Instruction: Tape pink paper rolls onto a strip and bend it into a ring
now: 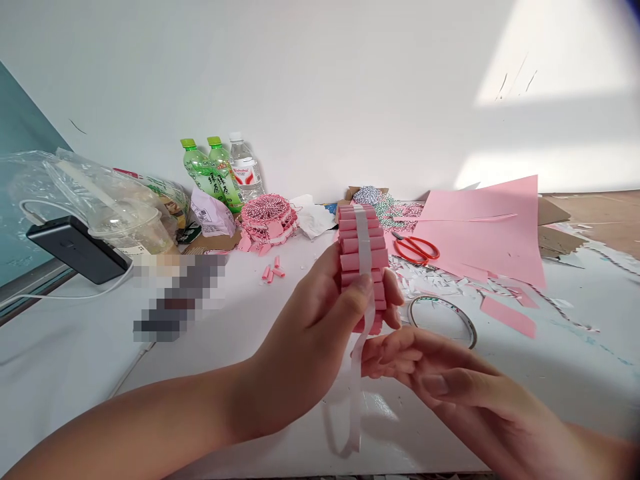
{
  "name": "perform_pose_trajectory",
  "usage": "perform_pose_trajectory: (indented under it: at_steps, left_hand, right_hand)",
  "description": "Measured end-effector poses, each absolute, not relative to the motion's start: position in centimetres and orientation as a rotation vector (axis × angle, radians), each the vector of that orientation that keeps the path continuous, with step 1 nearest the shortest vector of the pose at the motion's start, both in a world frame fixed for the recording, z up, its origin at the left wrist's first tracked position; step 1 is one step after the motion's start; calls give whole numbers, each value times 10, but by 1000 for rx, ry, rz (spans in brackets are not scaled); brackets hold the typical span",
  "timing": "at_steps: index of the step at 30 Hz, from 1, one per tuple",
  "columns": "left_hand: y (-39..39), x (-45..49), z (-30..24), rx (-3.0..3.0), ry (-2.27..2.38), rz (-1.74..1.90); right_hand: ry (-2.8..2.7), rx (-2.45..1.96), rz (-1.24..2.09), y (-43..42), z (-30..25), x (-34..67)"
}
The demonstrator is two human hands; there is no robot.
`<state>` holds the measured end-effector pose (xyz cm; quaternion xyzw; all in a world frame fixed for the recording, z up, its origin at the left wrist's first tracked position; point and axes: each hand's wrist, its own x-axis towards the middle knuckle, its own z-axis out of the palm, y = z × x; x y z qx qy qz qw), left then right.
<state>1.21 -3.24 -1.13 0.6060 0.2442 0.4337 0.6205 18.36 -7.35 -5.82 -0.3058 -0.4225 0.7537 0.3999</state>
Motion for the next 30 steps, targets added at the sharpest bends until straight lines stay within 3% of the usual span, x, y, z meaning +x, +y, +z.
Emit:
perform_pose_trajectory:
  at_steps: [30]
  left_hand:
    - [-33, 13, -7, 1299, 603, 1041]
  right_hand:
    - [-954, -693, 1878, -70, -66, 181]
